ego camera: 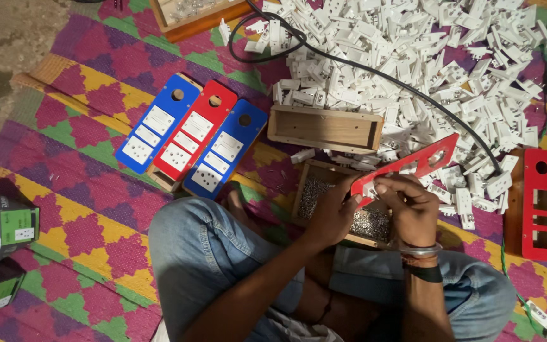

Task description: The person sits on a mat and assembles white electrical socket modules into red plastic frames using a screwdriver. They pick up modules from a pile, insert them into the frame, and tighten screws to secure them.

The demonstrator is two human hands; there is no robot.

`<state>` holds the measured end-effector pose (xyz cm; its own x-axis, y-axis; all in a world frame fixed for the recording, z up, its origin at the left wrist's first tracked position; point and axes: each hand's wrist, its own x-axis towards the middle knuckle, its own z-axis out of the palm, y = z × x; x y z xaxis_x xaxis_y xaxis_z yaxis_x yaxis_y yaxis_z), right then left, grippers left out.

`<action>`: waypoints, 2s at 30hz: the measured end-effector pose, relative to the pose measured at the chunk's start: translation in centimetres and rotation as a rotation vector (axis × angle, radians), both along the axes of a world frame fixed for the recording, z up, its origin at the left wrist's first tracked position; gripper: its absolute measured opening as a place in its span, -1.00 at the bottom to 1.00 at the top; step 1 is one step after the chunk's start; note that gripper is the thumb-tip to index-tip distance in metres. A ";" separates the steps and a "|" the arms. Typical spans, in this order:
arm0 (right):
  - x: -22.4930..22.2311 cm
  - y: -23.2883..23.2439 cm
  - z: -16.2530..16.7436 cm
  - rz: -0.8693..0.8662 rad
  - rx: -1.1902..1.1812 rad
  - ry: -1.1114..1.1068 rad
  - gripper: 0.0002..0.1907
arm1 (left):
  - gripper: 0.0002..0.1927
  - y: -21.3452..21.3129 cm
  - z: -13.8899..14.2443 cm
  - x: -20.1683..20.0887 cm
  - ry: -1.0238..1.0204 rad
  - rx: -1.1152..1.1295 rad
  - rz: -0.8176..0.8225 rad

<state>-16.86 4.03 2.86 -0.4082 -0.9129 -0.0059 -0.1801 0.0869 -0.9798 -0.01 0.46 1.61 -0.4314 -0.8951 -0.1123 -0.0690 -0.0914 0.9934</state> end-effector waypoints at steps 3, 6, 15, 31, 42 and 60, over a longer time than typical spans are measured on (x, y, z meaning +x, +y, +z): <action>-0.2 0.1 -0.3 -0.004 0.038 -0.076 -0.82 | -0.56 0.0 0.5 0.0 -0.044 -0.023 0.001; -0.2 0.1 -0.8 -0.040 0.071 -0.168 -0.82 | -0.53 0.0 0.8 0.1 -0.024 -0.124 0.012; 0.8 0.3 -1.3 -0.115 0.060 -0.171 -0.89 | -0.52 -0.1 1.6 0.4 -0.052 -0.130 -0.015; 2.1 -0.2 -1.5 -0.197 -0.140 -0.209 -0.83 | -0.49 0.2 1.9 0.1 -0.090 -0.109 -0.014; 2.0 0.1 -2.9 -0.189 -0.244 -0.233 -0.74 | -0.54 0.3 2.2 -0.1 -0.041 -0.091 -0.023; 1.3 1.0 -1.8 -0.032 -0.188 -0.589 -0.87 | 0.15 -2.1 3.4 2.8 -0.538 -0.686 -0.071</action>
